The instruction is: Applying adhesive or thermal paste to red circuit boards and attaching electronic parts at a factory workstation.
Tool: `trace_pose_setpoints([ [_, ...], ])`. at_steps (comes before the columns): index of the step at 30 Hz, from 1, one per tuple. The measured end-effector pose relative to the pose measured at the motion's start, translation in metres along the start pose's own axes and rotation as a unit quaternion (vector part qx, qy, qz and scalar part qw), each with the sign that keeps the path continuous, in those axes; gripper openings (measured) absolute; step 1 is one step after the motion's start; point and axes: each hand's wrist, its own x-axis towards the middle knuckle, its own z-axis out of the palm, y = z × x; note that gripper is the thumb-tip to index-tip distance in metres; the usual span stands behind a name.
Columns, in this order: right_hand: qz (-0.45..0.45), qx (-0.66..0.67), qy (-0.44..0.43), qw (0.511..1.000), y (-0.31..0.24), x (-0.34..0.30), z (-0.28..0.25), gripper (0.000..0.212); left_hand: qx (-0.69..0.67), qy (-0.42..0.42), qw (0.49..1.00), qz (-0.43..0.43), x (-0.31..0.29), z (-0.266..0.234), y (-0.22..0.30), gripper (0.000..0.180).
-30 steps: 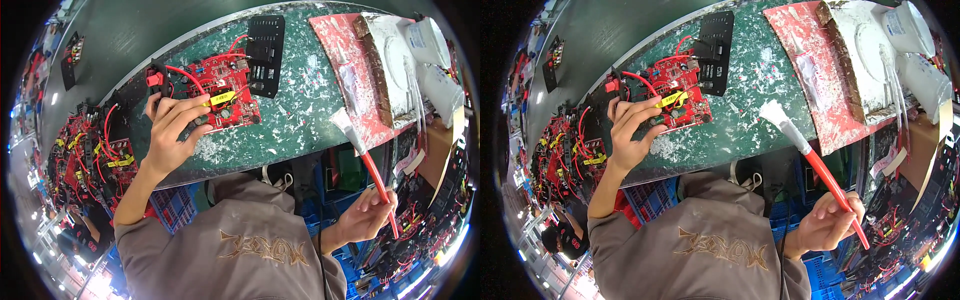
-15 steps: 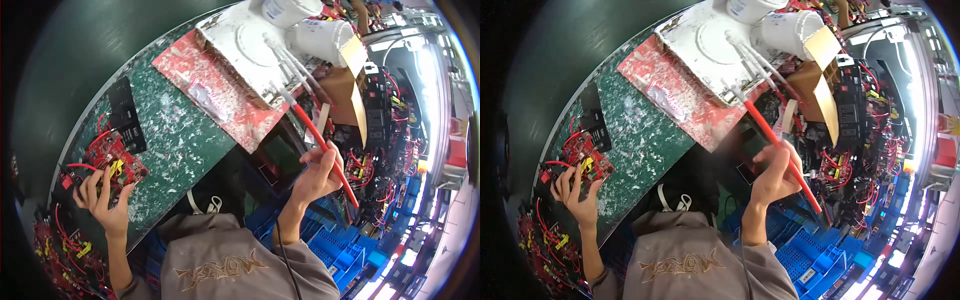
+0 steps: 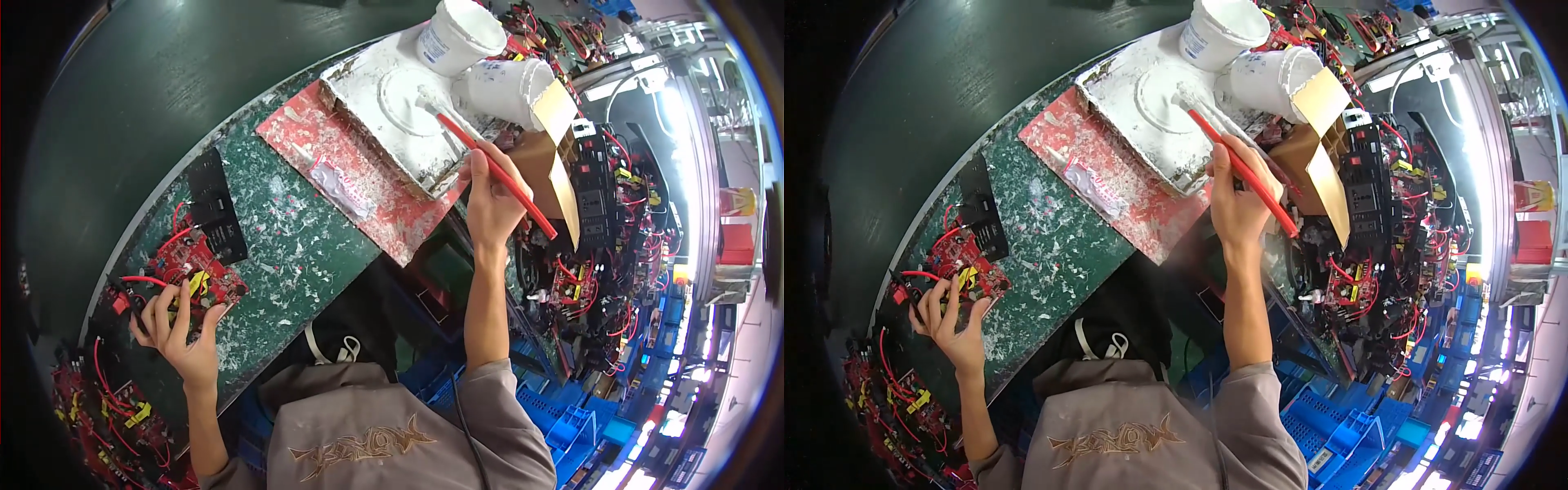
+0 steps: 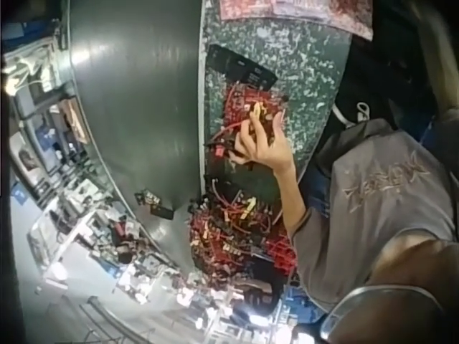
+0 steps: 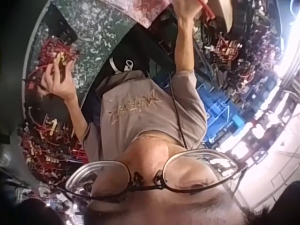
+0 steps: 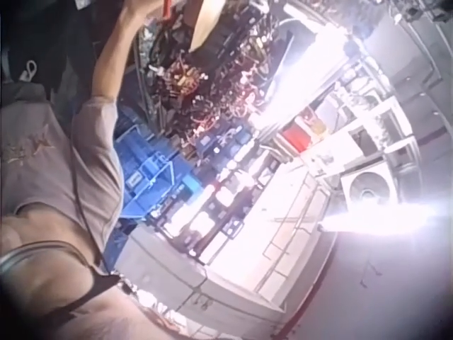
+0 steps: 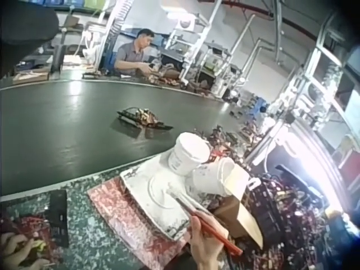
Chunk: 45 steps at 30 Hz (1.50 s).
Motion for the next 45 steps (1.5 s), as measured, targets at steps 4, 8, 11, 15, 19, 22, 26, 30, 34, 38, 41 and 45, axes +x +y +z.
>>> trace_pose_setpoints([
  [4,0.044,0.082,0.068,0.993,-0.005,0.0,0.012,0.018,-0.003,0.003,1.0,-0.001,0.0,0.001,0.0,0.049],
  [8,0.093,0.079,0.076,0.99,-0.003,0.006,0.016,0.015,-0.008,0.001,1.0,-0.001,0.0,0.0,0.0,0.049],
  [11,-0.055,-0.061,0.023,0.996,0.002,0.009,0.008,0.013,-0.009,-0.005,1.0,-0.001,0.001,-0.001,0.001,0.049],
  [15,-0.105,-0.095,0.0,0.99,-0.001,0.005,0.004,0.011,-0.011,-0.002,1.0,0.003,-0.001,0.001,-0.001,0.049],
  [19,-0.097,-0.083,0.006,0.992,0.001,0.009,0.001,0.011,0.003,0.0,1.0,-0.009,-0.004,0.003,-0.003,0.054],
  [22,-0.053,-0.063,0.008,0.997,-0.002,0.007,0.001,0.013,0.009,-0.004,1.0,-0.012,-0.005,0.003,-0.002,0.054],
  [26,0.021,0.052,0.059,0.997,-0.008,0.009,0.004,0.016,-0.005,-0.043,0.999,-0.018,-0.004,-0.001,0.001,0.051],
  [30,0.069,0.057,0.107,0.99,-0.016,0.003,0.009,0.019,-0.009,-0.066,0.998,-0.003,-0.004,-0.005,0.0,0.052],
  [34,0.118,0.097,0.151,0.977,-0.02,-0.003,0.006,0.019,-0.004,-0.089,0.996,-0.01,-0.004,-0.015,0.0,0.052],
  [38,0.123,0.12,0.099,0.98,-0.033,-0.007,0.012,0.017,0.012,-0.145,0.989,-0.008,-0.011,-0.043,-0.007,0.04],
  [41,0.028,-0.036,0.103,0.994,-0.076,-0.046,-0.01,0.024,-0.056,-0.184,0.981,0.007,0.007,-0.052,-0.014,0.034],
  [45,-0.022,0.291,-0.248,0.924,-0.121,-0.126,-0.015,0.014,-0.156,-0.204,0.966,0.028,0.029,-0.041,-0.026,0.032],
])
